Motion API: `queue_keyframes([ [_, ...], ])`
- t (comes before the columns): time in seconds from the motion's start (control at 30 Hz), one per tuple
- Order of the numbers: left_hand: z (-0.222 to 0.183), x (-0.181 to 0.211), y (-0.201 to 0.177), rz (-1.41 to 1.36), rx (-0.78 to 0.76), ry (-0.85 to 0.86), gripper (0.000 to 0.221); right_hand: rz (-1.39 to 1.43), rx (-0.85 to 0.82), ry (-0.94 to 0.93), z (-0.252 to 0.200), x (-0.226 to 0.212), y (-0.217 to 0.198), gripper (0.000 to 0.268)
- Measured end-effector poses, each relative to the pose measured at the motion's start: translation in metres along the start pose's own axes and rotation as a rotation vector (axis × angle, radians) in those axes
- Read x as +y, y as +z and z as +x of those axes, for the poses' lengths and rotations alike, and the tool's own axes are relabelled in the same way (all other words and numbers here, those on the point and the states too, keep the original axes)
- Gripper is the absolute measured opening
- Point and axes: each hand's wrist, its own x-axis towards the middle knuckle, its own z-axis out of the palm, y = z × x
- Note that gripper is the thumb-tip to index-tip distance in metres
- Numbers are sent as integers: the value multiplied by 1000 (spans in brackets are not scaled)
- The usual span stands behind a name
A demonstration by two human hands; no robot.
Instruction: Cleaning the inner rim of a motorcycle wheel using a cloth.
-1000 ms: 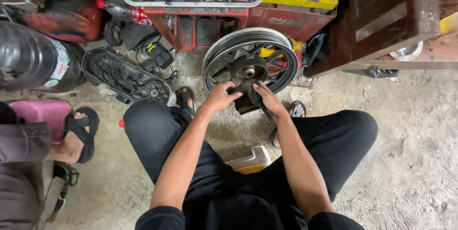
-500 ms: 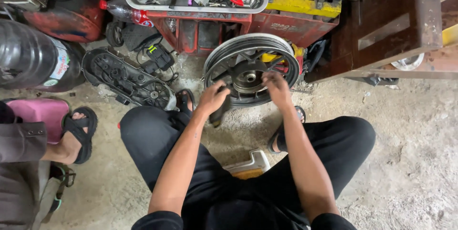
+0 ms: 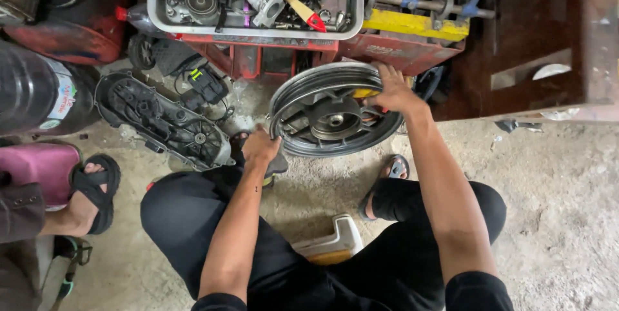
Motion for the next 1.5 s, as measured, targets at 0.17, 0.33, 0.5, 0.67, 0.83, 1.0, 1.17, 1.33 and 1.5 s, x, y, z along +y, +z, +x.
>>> queue_keyframes([
  [0.17,21,-2,12,127,1,65,62,18,-63,27,21,2,-3,109],
  [0.33,42,-19,29,211,43,137,49,149,-112,48,-16,-24,-29,103],
  [0.5,2,-4,-19,203,61,252,40,132,-56,-34,-43,-17,-31,110],
  [0.67,-11,-2,-25,195,111,379,47,132,-2,-59,-52,33,-4,111],
  [0.83,-42,14,-74,219,109,348,40,264,35,-28,-81,31,5,102],
  [1.0,-48,16,-107,202,174,334,42,534,53,46,-74,48,30,99],
  [1.17,-36,18,-115,154,227,324,43,575,23,91,-57,54,42,100],
  [1.33,-31,26,-113,134,248,340,47,553,-13,161,-47,62,51,102],
  [1.5,-29,36,-111,127,233,332,43,602,10,154,-30,90,65,96],
])
